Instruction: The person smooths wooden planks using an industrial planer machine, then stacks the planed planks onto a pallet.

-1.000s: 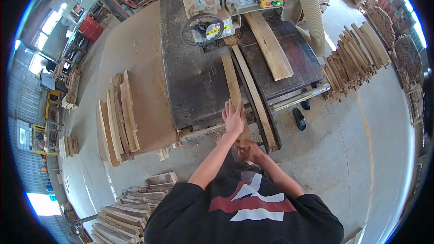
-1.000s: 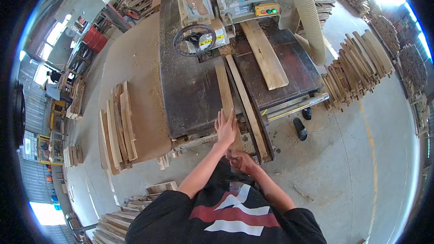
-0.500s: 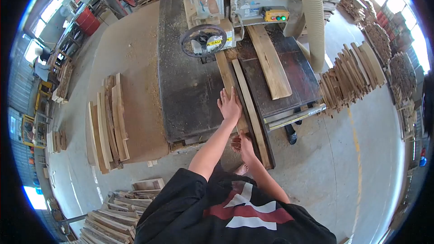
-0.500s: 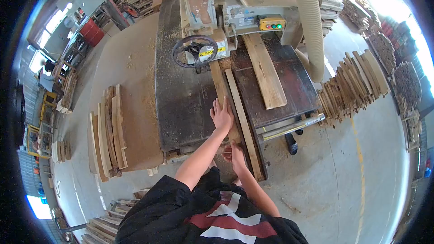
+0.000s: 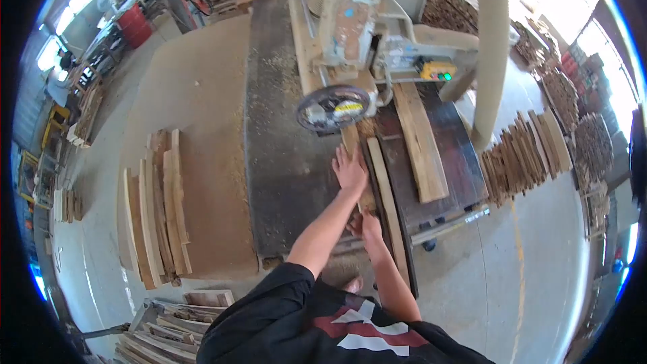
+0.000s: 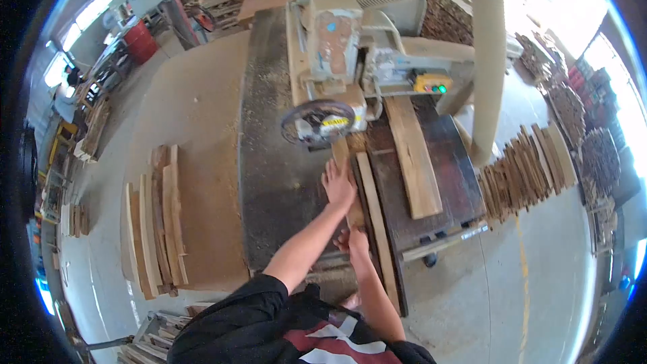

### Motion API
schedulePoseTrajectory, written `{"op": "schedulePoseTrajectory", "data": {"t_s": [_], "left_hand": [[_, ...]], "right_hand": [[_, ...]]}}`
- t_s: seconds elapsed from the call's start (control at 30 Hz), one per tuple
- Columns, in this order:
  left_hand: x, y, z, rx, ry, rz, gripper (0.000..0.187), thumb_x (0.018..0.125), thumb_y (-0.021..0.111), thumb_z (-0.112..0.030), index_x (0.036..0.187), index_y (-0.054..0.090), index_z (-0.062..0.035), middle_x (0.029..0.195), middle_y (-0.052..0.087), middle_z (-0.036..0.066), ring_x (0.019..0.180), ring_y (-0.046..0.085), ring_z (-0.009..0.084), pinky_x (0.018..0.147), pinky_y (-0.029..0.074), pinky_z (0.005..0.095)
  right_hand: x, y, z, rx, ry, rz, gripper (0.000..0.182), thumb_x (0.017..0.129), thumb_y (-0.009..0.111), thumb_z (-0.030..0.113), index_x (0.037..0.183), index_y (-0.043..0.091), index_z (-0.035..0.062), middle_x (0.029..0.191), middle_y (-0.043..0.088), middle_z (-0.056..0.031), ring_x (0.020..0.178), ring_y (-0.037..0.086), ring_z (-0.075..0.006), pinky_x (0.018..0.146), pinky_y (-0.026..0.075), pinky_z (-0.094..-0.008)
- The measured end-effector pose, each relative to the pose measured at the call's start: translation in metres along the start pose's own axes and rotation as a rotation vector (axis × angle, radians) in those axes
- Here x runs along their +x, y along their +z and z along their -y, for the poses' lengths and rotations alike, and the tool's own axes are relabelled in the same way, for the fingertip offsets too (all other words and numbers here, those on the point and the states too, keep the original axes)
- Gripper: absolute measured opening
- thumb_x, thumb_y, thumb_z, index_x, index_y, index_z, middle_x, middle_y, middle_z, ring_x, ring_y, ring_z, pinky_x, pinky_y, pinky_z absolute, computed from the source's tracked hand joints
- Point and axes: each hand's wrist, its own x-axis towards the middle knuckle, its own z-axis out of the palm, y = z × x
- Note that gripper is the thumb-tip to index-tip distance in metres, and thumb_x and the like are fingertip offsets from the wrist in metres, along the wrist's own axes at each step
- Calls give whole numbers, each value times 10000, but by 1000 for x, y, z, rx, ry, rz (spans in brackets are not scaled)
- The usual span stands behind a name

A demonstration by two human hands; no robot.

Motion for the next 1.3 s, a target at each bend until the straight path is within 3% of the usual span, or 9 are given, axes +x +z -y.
{"op": "schedulePoseTrajectory", "data": {"t_s": [0.2, 0.33, 0.47, 0.67, 0.87, 0.97, 1.17, 1.27, 1.3], "left_hand": [[38, 18, 12, -29, -9, -67, 536, 1007, 467, -328, 1532, 400, -244, 1559, 342, 242, 1477, 267, 407, 1157, 251, 576], [53, -24, 20, -423, -64, -170, 417, 962, 552, -248, 1343, 556, -79, 1393, 518, 227, 1317, 460, 418, 1062, 390, 542], [3, -56, 83, -552, 296, -158, 263, 927, 606, -219, 1064, 675, -5, 1142, 652, 210, 1139, 588, 393, 979, 467, 483], [-85, -192, 210, -593, 313, 88, 242, 918, 695, -173, 1105, 696, -19, 1207, 665, 165, 1140, 620, 353, 981, 504, 423], [-123, -397, 350, 365, -179, -745, 271, 816, 699, -127, 1086, 692, -103, 1245, 638, 162, 1201, 572, 373, 1005, 449, 529], [-153, -459, 403, 852, -576, -792, 395, 838, 656, -135, 1232, 658, -102, 1317, 601, 160, 1204, 538, 400, 971, 417, 521], [-178, -475, 440, 534, -827, -405, 443, 870, 636, -149, 1303, 622, -52, 1183, 674, 209, 1137, 628, 382, 974, 471, 424], [-167, -498, 369, 48, -970, -448, 435, 891, 630, -152, 1302, 606, -9, 1176, 683, 237, 1129, 644, 383, 974, 481, 409], [-181, -459, 407, -209, -774, -636, 405, 952, 578, -201, 1285, 597, 29, 1223, 674, 228, 1068, 659, 392, 954, 493, 426]], "right_hand": [[13, 28, 20, 57, -86, -39, 476, 1056, 452, 457, 790, 539, 72, 584, 505, -38, 526, 594, -214, 423, 469, -310], [38, 56, 41, 76, -188, 4, 423, 1059, 448, 423, 845, 579, 82, 631, 568, -51, 552, 602, -196, 422, 441, -309], [79, 72, 68, 61, -273, 138, 411, 1059, 454, 438, 917, 595, 79, 735, 630, -46, 583, 600, -200, 468, 469, -334], [117, 109, 98, -145, -300, -50, 547, 1027, 433, 587, 816, 645, 130, 723, 679, -15, 559, 600, -127, 420, 400, -269], [119, 118, 96, -232, -317, -107, 431, 993, 552, 545, 894, 648, 137, 778, 701, 5, 584, 616, -90, 399, 383, -198], [103, 120, 88, -309, -401, -115, 362, 1003, 585, 465, 982, 662, 112, 797, 699, 1, 610, 621, -92, 436, 386, -202], [81, 114, 72, -262, -507, -3, 266, 1002, 627, 355, 1059, 660, 97, 878, 707, -23, 718, 664, -116, 557, 489, -209], [77, 87, 56, -136, -536, 92, 246, 1015, 613, 306, 1083, 650, 72, 922, 705, -50, 786, 678, -146, 633, 535, -246], [77, 79, 50, -57, -536, 161, 241, 1020, 606, 287, 1091, 645, 61, 943, 704, -63, 817, 682, -161, 666, 553, -265]]}}
